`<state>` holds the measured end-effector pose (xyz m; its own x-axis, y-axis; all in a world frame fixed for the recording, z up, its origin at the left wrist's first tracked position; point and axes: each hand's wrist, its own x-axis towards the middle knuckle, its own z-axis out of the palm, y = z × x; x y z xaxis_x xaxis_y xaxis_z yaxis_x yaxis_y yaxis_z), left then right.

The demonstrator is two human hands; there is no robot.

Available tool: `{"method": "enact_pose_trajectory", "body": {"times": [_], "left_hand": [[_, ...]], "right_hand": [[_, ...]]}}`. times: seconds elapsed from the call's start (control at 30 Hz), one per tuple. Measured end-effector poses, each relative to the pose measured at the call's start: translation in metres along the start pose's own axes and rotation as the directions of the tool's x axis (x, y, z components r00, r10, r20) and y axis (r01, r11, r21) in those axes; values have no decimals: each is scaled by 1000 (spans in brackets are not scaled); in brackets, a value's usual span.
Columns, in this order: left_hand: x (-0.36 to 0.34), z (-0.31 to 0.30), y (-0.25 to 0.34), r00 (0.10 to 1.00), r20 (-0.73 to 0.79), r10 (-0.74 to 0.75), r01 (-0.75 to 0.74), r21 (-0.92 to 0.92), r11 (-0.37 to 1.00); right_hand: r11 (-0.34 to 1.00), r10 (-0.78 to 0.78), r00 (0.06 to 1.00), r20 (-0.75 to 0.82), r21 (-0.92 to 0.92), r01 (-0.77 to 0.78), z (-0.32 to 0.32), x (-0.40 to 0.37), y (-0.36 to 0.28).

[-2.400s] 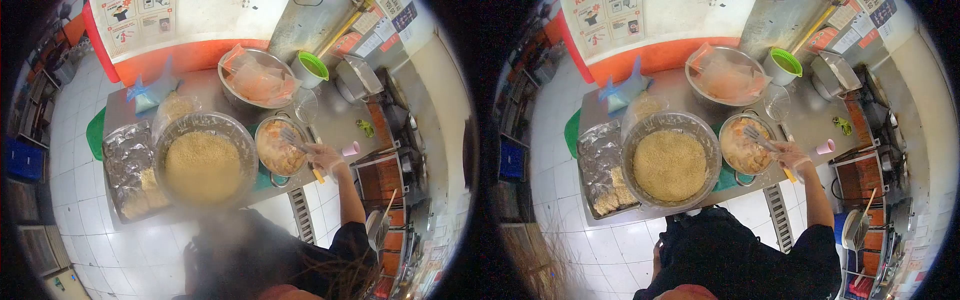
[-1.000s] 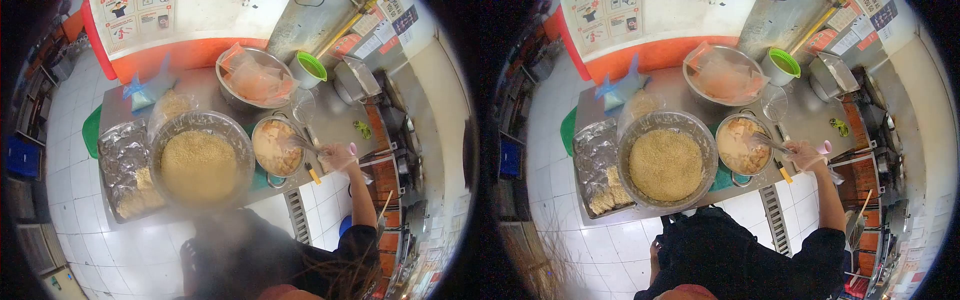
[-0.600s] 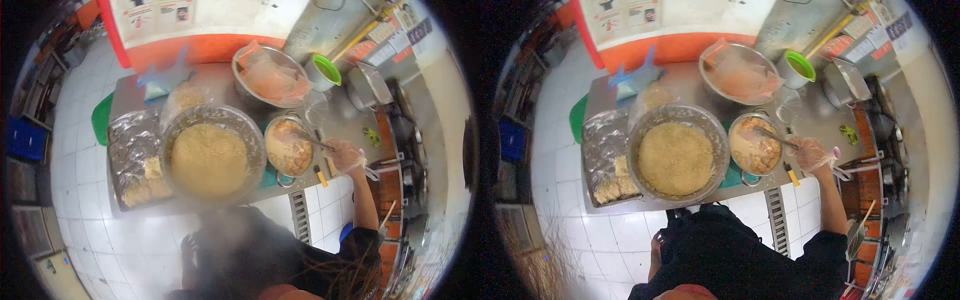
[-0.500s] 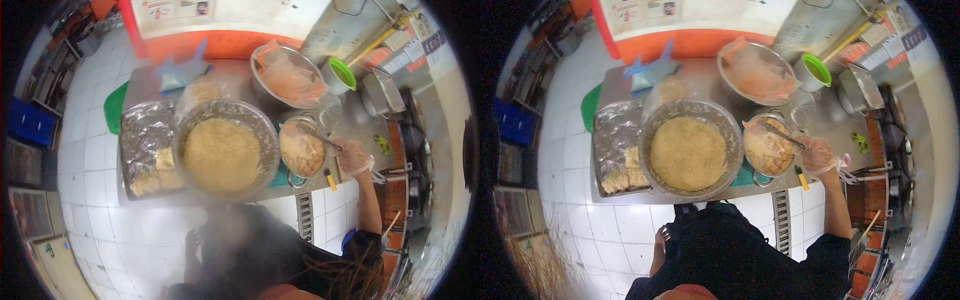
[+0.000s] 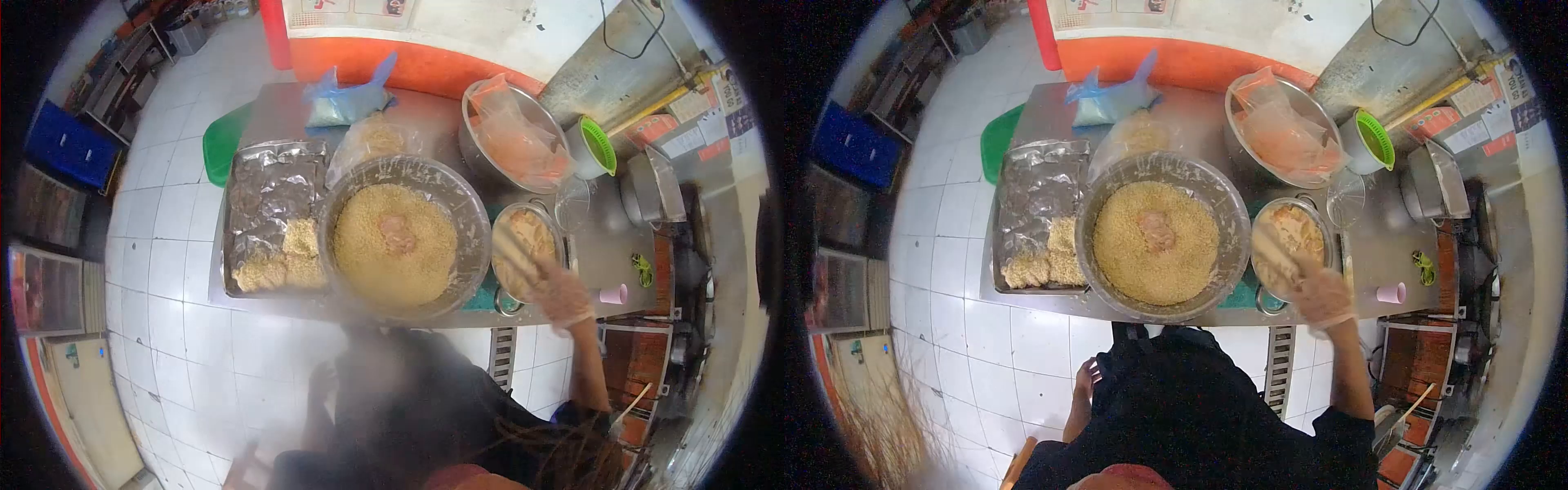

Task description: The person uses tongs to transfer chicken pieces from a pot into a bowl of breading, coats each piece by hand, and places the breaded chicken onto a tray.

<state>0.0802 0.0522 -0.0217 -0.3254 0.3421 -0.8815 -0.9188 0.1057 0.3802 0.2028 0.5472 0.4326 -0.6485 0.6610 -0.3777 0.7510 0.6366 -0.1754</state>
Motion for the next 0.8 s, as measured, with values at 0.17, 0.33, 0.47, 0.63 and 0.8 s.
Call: {"method": "enact_pose_trajectory", "body": {"times": [0.17, 0.33, 0.47, 0.63, 0.8], "left_hand": [[-5, 5, -1, 999, -38, 12, -11, 38, 999], [13, -12, -8, 999, 44, 32, -30, -31, 999], [-37, 12, 32, 979, 31, 201, -203, 244, 948], [-121, 91, 114, 793, 173, 585, -609, 281, 742], [-100, 211, 154, 763, 283, 581, -644, 266, 717]], "right_hand": [[965, 249, 961, -119, -49, -256, 36, 36, 69], [971, 128, 965, -227, -171, -168, 66, 60, 81], [981, -104, 933, -343, -191, 39, 57, 70, 46], [964, -249, 966, 68, -78, 254, 79, 96, -95], [937, -217, 945, 243, -220, 271, 136, 117, -133]]}}
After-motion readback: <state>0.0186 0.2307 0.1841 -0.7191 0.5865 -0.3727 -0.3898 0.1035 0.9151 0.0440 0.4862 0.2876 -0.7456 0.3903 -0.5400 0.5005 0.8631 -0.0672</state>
